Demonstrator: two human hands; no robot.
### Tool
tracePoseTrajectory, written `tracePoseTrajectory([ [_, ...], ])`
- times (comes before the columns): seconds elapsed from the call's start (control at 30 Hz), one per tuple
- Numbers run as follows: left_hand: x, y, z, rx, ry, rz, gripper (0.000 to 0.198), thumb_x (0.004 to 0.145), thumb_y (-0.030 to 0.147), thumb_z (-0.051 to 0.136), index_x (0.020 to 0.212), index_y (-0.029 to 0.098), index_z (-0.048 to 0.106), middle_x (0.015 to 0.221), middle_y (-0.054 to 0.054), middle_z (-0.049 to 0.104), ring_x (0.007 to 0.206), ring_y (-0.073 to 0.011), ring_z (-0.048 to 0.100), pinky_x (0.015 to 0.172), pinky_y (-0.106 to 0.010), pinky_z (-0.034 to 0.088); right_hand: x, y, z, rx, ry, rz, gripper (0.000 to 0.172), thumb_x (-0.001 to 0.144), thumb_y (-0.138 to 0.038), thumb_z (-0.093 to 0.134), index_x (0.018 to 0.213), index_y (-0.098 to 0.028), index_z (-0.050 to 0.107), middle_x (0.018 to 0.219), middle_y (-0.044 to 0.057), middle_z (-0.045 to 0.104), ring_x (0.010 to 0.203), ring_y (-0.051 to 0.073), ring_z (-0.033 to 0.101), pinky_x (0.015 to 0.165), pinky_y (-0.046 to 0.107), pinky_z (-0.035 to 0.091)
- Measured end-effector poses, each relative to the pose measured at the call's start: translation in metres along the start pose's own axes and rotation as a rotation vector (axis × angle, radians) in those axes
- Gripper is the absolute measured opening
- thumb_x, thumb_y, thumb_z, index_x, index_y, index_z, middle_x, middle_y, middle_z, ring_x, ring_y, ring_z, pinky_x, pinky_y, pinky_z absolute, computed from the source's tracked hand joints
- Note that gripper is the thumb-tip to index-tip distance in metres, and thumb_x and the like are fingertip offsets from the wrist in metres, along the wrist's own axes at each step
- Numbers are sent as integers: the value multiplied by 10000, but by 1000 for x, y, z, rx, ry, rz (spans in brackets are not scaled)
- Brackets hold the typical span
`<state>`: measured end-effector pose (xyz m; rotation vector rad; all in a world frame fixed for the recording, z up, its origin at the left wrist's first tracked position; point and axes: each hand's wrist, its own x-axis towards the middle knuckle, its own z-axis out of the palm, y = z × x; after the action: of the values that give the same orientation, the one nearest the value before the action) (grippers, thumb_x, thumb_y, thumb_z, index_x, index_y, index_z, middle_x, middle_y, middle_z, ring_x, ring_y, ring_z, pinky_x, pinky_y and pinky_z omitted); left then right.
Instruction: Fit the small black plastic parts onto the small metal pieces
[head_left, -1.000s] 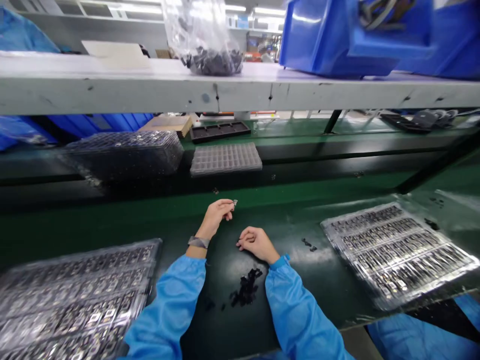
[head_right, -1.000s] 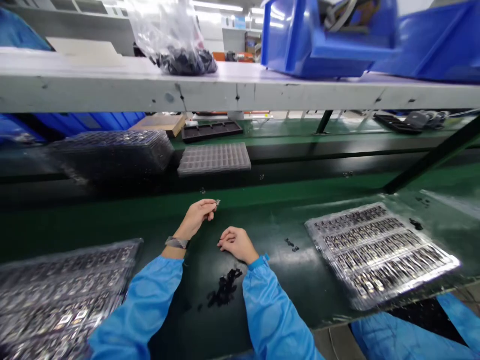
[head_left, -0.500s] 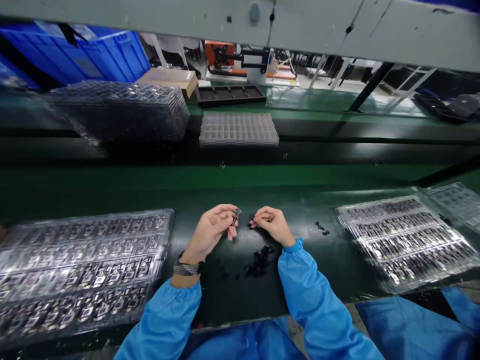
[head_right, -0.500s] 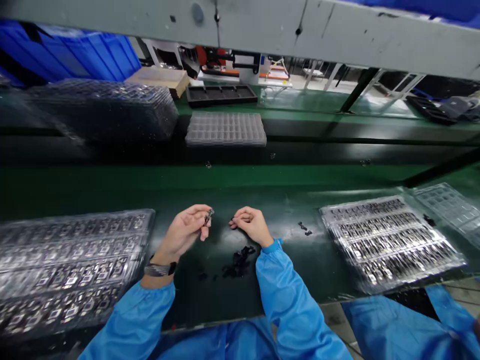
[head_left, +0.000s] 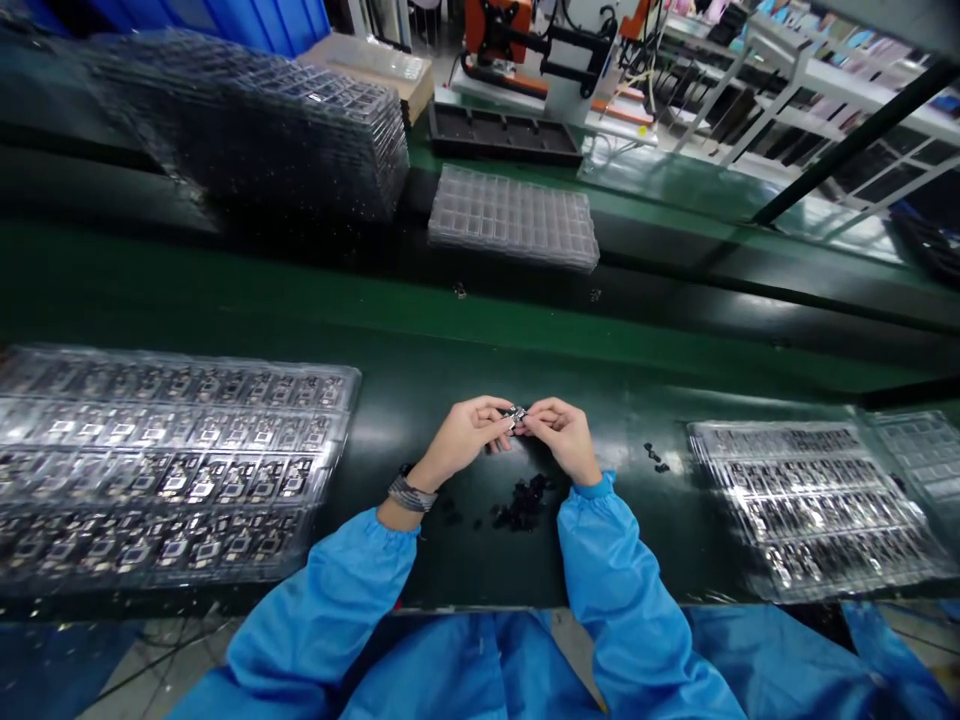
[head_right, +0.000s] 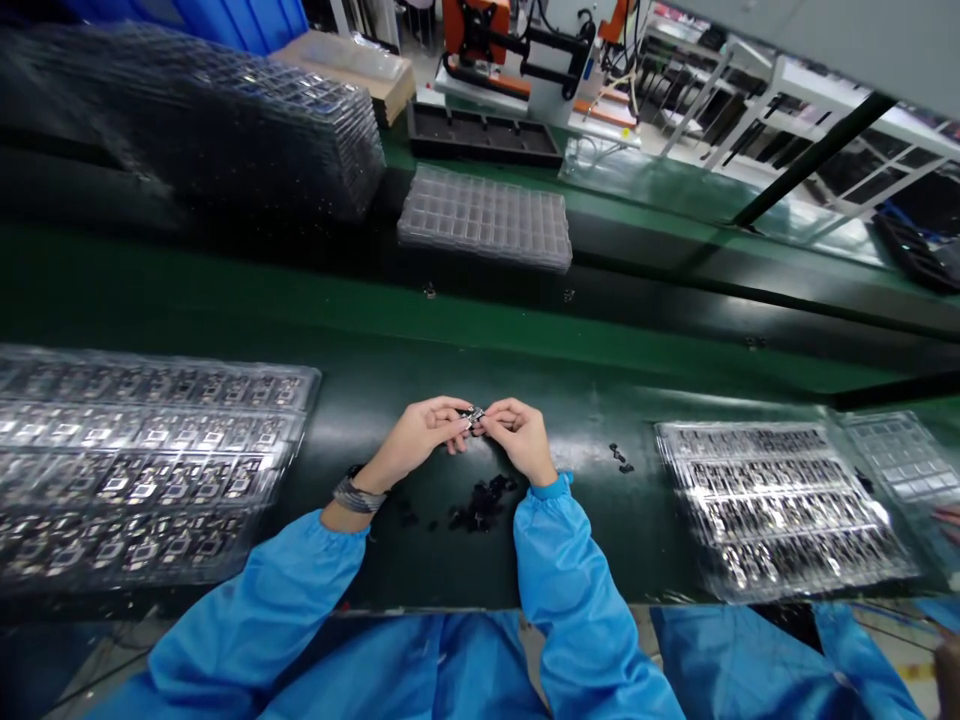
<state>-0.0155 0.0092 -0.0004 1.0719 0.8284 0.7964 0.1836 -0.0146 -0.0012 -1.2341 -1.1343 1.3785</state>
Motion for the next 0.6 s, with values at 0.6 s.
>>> tracePoseTrajectory([
  [0.6, -2, -1, 4, 108, 14, 16, 389, 836, 403, 774, 1099, 136, 668, 737, -19, 687, 641, -156, 704, 591, -239, 531, -2, -5, -2, 57, -66, 18, 397, 780, -442, 867, 991, -225, 611, 809, 28, 794, 736, 207, 778, 757, 336, 617],
])
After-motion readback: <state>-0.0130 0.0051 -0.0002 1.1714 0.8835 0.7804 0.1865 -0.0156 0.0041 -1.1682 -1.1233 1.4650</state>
